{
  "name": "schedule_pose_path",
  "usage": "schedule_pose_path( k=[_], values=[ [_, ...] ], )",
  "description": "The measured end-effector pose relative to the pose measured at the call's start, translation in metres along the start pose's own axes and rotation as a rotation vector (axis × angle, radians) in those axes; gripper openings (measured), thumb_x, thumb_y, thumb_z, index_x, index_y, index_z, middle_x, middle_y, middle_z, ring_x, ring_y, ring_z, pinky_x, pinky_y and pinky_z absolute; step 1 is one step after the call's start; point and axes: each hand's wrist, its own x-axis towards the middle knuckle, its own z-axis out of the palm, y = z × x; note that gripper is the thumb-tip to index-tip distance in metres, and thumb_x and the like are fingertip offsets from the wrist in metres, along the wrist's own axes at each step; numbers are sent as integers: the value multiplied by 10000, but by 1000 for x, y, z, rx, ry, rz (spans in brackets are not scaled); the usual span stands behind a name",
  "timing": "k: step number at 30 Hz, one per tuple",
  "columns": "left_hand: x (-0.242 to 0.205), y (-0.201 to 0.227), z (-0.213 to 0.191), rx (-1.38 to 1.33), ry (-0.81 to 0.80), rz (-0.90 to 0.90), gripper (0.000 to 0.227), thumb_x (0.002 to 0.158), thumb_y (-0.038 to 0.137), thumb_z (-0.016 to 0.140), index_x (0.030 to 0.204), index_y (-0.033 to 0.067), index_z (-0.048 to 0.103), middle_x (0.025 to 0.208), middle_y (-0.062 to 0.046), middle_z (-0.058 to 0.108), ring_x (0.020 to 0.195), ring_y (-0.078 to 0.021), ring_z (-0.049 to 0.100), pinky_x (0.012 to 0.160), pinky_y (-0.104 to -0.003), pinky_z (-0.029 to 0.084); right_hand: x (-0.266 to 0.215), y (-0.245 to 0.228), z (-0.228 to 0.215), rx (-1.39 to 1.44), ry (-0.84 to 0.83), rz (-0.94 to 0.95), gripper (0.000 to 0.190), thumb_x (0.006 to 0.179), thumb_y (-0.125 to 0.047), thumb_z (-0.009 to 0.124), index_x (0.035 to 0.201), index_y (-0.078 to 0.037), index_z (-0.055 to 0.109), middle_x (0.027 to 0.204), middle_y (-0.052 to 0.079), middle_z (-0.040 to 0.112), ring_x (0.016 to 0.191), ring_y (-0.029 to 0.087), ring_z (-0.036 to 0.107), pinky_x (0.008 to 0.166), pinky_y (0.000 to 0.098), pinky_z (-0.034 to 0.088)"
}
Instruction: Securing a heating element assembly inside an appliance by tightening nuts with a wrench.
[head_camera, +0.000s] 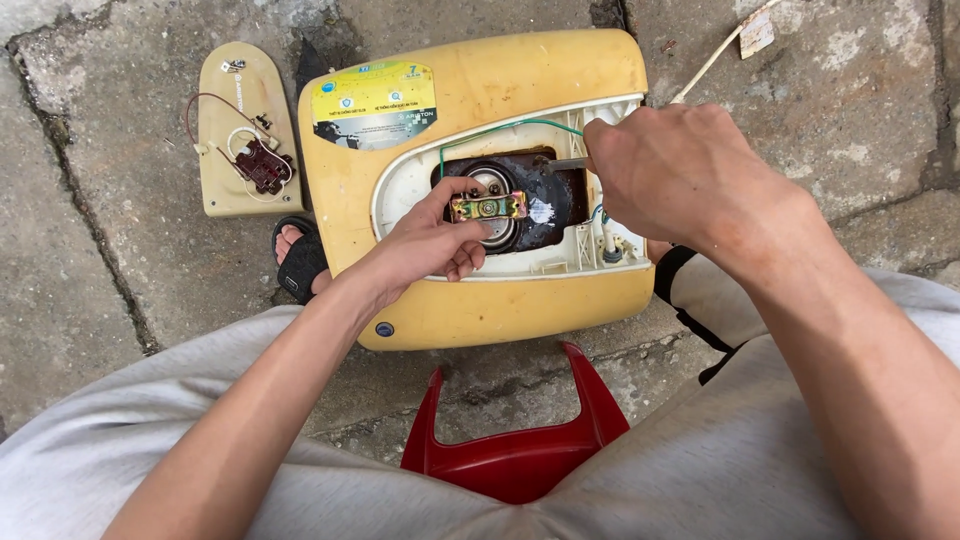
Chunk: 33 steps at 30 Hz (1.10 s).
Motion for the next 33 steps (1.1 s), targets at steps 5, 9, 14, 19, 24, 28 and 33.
schedule_pose_path(
  k=[5,9,14,19,24,28,33],
  values=[
    [1,7,1,-170,-6,-59,418,915,171,652,1299,222,495,722,-123,631,559,-153,505,525,-273,415,3,2,3,-31,26,-15,198,1001,-23,416,1105,-37,584,806,124,746,737,331,738,671,482,596],
    [-1,7,-2,-241,-50,-76,335,939,330,526,1224,168,457,733,-169,633,551,-198,501,554,-305,432,5,1,9,-42,49,-18,214,990,-40,420,1093,-40,607,843,139,757,753,351,749,655,485,589],
    [2,10,-4,-253,-73,-81,540,910,464,501,1332,129,477,730,-172,663,546,-200,516,573,-306,456,7,2,5,-34,38,-20,219,981,-31,415,1094,-34,603,855,146,753,766,361,749,663,490,592],
    [2,4,-6,103,77,-6,422,1011,416,469,1341,163,540,725,-121,682,580,-156,544,574,-282,420,5,-2,12,-36,48,1,226,956,-19,433,1102,-43,604,872,156,760,795,382,752,666,492,584],
    [35,-15,-19,865,379,670,212,1000,206,656,945,69,808,666,-99,751,570,-274,668,689,-429,520,8,-4,7,-44,42,-3,221,945,-10,445,1104,-40,595,838,151,763,769,380,747,650,494,573],
    [46,-12,-21,914,339,645,162,946,172,666,910,159,823,684,-8,755,622,-287,668,696,-428,518,3,-6,9,-8,12,-19,240,1125,-110,339,1092,-47,569,658,19,584,608,208,606,686,443,606],
    [65,-19,-29,1179,362,745,227,976,220,721,816,60,735,805,-155,717,720,-431,662,593,-544,512,0,-5,5,62,71,116,341,1134,-227,327,1110,-32,605,807,178,749,783,394,736,757,537,576]
  ],
)
